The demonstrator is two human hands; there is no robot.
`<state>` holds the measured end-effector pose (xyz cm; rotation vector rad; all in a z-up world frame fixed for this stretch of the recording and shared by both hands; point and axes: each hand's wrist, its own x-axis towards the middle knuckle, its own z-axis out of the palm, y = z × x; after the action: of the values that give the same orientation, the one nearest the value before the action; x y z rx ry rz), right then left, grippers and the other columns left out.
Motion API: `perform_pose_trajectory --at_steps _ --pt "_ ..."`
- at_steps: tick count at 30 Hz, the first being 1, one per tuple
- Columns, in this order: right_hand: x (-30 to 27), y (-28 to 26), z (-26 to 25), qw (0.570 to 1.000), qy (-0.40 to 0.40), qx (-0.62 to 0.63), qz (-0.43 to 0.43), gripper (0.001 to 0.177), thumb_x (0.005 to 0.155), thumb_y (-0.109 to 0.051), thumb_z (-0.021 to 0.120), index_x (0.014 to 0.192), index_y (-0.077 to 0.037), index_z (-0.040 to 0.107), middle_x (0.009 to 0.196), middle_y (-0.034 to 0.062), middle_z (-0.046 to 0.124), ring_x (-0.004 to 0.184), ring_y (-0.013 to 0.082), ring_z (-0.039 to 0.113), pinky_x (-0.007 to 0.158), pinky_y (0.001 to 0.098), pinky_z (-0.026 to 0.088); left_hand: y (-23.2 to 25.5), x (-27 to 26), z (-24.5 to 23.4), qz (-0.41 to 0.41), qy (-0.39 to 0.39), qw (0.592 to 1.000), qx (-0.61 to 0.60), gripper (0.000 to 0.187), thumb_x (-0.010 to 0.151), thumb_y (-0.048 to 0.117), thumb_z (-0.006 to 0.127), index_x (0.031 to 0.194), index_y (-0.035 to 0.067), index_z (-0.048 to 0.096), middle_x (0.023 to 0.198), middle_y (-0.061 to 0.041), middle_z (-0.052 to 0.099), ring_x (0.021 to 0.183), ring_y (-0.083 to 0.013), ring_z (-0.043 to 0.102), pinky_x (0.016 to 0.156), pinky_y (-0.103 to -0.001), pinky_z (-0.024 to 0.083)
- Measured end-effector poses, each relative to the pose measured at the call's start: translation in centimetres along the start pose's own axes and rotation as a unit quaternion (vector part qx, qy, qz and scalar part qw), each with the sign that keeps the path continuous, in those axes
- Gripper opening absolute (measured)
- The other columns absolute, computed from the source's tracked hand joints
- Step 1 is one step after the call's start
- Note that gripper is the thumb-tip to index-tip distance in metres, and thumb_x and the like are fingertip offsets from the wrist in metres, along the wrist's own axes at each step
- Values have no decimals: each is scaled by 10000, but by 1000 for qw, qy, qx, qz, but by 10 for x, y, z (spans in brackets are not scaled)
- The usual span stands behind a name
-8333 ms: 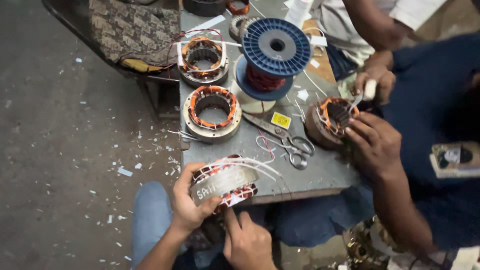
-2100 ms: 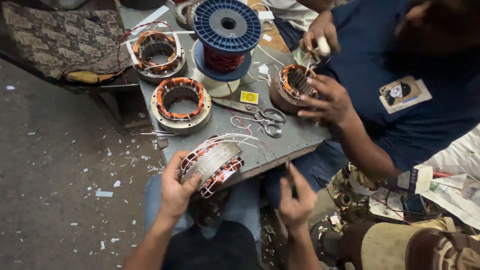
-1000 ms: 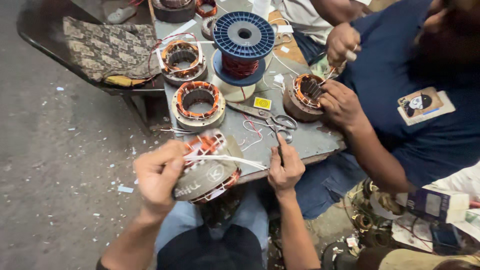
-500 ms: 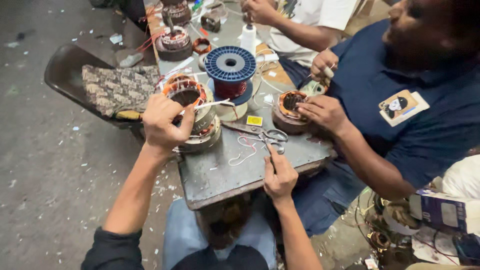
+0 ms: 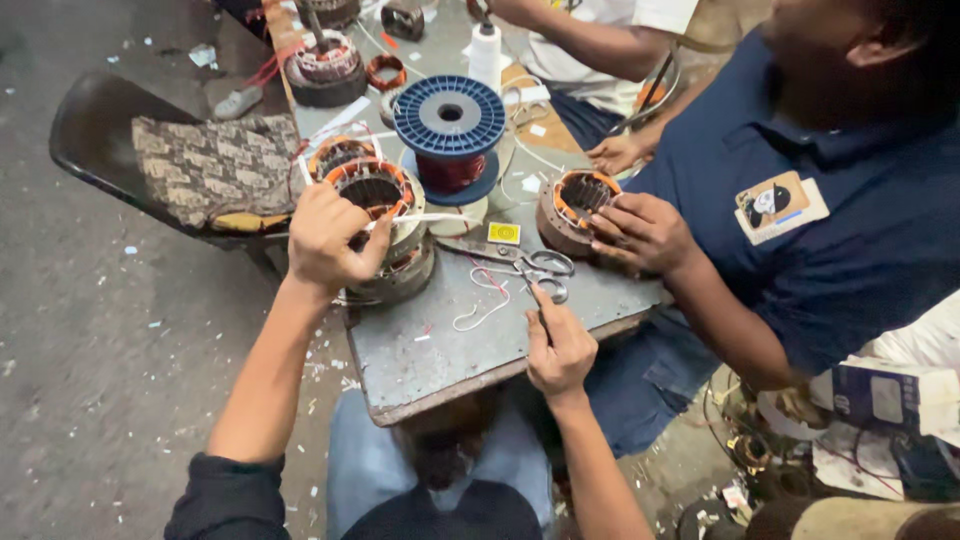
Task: The person winds copper wire around a motor stator using a green-handled tool to press the wire into slots. They rotate the stator to access different slots and continue winding until the stator is fully wound, then place it on the table and pick up another stator to repeat the process.
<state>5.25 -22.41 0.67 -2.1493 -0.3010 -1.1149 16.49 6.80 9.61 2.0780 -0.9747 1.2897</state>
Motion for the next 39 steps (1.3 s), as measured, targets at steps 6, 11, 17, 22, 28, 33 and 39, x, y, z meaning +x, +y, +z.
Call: perform_pose_trajectory --at_steps 6,11,17,22,28,33,39 --pt "0 3 0 1000 -10 7 4 351 926 -39 732 1275 -55 699 794 112 631 666 273 618 640 379 504 -7 -4 -3 -7 -45 999 -4 301 843 97 814 694 52 556 683 -116 498 686 -324 497 733 -431 423" --pt "-2 2 -1 1000 -13 10 9 346 938 -51 724 1283 -59 698 819 118 648 688 277 633 657 381 513 -6 -4 -8 -10 -78 997 10 281 875 146 845 770 47 603 766 -124 548 807 -337 551 821 -433 460" --pt "-3 2 -2 1000 -12 12 16 335 946 -74 741 1278 -53 701 804 126 629 667 282 610 643 385 498 15 6 -16 -67 -89 994 13 249 921 191 861 1029 47 689 995 -123 636 1028 -342 617 1026 -455 489" --pt "-4 3 0 1000 -5 12 14 327 945 -70 741 1270 -55 704 781 117 616 644 277 595 624 384 487 43 27 -18 -39 -122 990 52 416 888 266 877 1187 40 697 1262 -165 613 1239 -349 548 1117 -503 384" --pt "-6 2 1 1000 5 -7 -4 329 941 -63 741 1268 -59 701 792 124 615 652 289 592 623 390 482 73 42 16 7 -158 972 171 253 839 240 808 975 82 666 1242 -171 625 1305 -341 506 1168 -567 262" --pt "-6 4 0 1000 10 -5 -12 336 945 -71 730 1280 -79 701 822 109 636 677 278 612 641 385 498 97 42 34 8 -174 982 72 187 840 147 765 986 67 680 1013 -82 649 1163 -279 594 1185 -545 323" --pt "-6 2 -3 1000 10 10 -4 356 959 -91 728 1313 -100 685 799 99 615 668 273 609 630 389 494 108 55 37 -8 -177 984 -25 90 935 155 745 943 76 704 857 -89 678 868 -284 644 1061 -489 437"
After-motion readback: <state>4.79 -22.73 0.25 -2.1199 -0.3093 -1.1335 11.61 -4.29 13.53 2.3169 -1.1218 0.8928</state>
